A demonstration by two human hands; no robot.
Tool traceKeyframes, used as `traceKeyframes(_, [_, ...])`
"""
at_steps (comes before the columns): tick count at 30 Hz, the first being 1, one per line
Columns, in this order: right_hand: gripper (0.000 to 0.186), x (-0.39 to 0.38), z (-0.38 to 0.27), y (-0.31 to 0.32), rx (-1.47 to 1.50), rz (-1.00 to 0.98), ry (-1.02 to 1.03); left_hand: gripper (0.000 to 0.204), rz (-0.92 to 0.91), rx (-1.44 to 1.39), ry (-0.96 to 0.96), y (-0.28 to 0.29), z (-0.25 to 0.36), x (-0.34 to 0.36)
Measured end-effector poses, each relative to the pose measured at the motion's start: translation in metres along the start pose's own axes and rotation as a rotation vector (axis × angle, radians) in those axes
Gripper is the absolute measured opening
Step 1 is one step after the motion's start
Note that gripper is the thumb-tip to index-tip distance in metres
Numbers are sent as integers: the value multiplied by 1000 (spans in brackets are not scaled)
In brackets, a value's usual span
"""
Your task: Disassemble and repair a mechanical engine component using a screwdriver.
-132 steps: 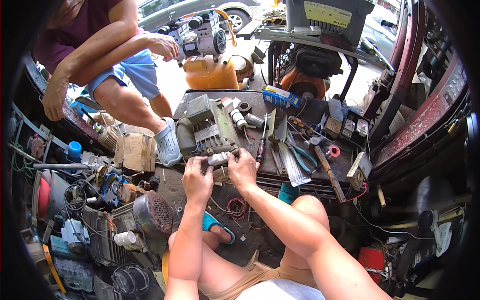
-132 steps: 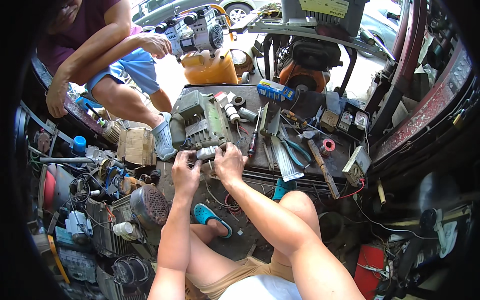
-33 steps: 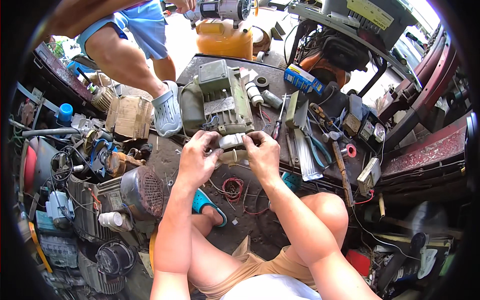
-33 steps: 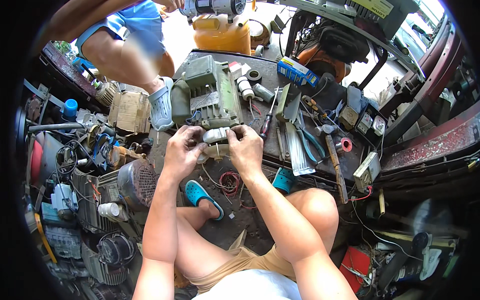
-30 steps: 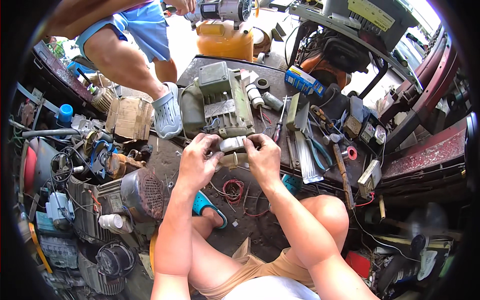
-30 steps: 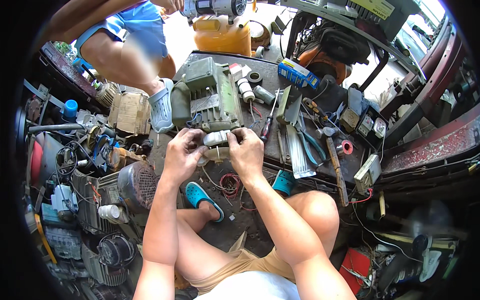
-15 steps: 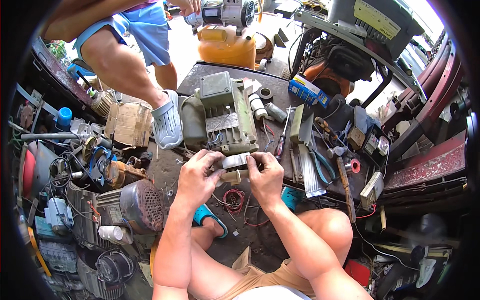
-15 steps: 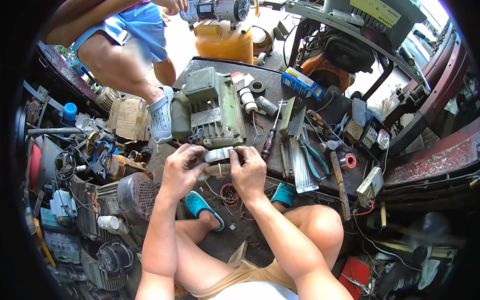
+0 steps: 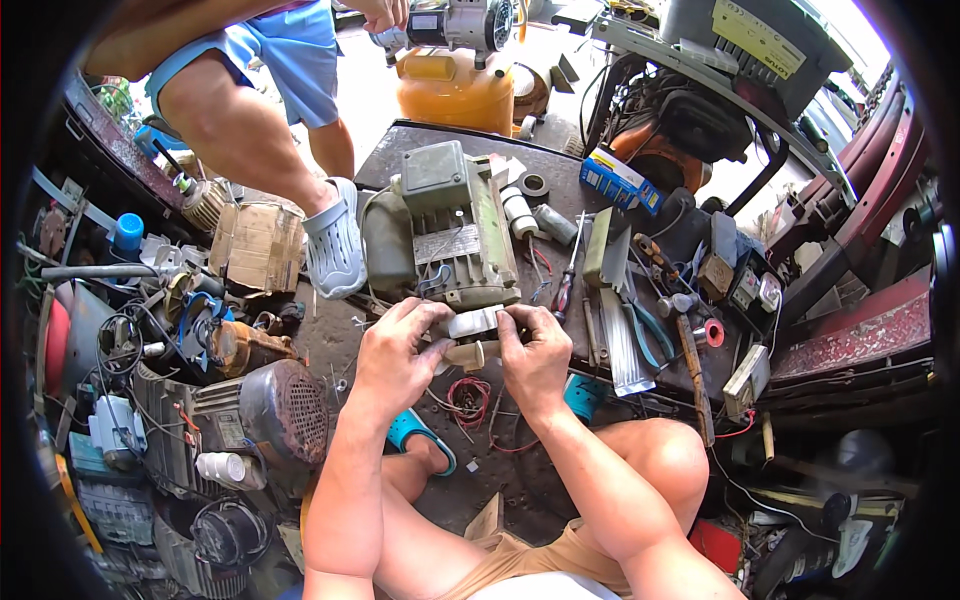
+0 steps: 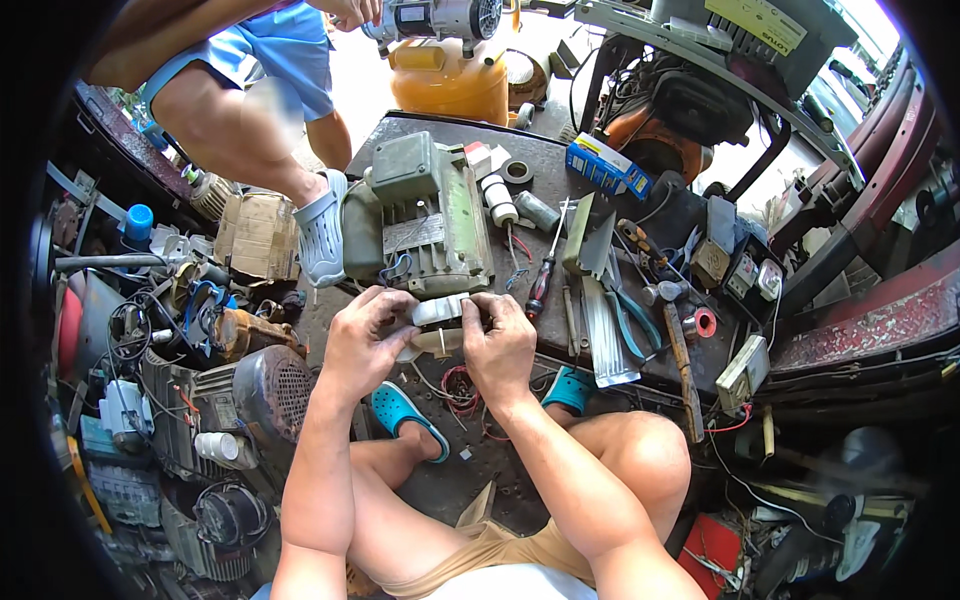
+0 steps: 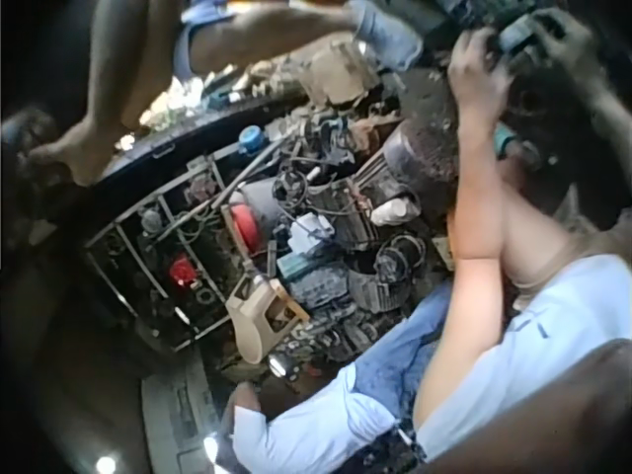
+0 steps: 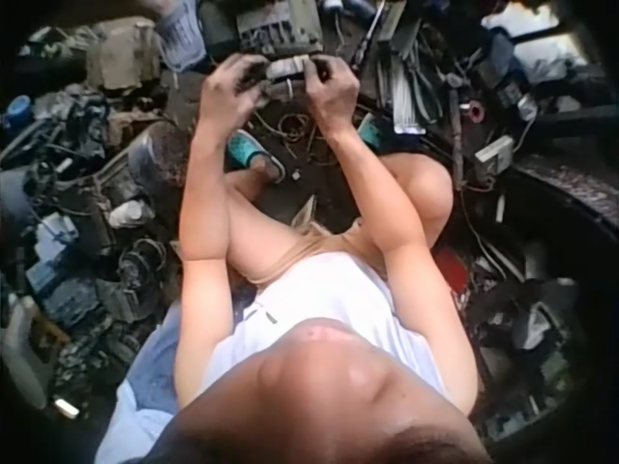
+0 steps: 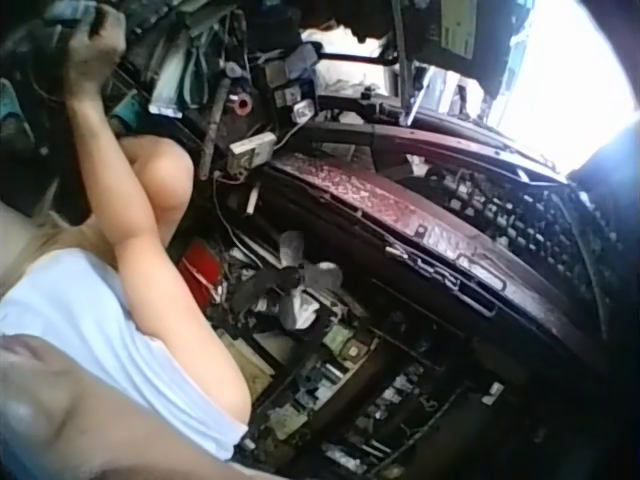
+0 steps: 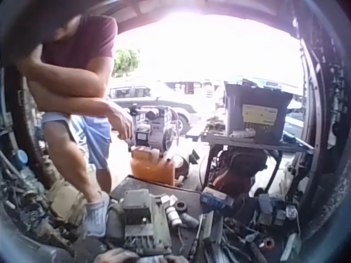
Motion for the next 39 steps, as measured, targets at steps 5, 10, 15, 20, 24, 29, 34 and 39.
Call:
traceKeyframes(5, [13, -3, -1, -1, -10, -13, -39, 36, -24, 7, 25, 1, -4, -4])
traceKeyframes(10, [18, -2, 4, 1, -52, -16, -114, 34, 12, 53, -30, -1, 4, -3])
traceKeyframes(15, [20, -3, 8, 0, -51, -24, -149, 34, 28, 73, -54, 0, 4, -4])
traceKeyframes(20, [21, 0, 4, 0, -65, -47, -199, 34, 45, 103, -83, 1, 6, -5])
traceKeyframes(24, [24, 6, 0, -1, -96, -117, -286, 35, 82, 95, -48, 0, 5, -8])
traceKeyframes(29, [27, 4, -2, -5, -104, -155, -466, 35, 75, 72, 76, -1, -2, -10])
traceKeyframes(34, [27, 0, 5, -8, -75, -129, -441, 32, 153, 69, 83, -4, 3, -15])
traceKeyframes(39, [27, 3, 18, -9, -9, -185, -531, 33, 206, 109, 20, -4, 4, -17])
Point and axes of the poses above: each hand's wrist, its own x-axis towards the middle knuckle, its own y-axis out of the back of the hand, z = x × y, the point moved 6 cm from there along x, towards the middle knuckle, and after that the axes turned 14 degrees about z, right-handed, at the moved point
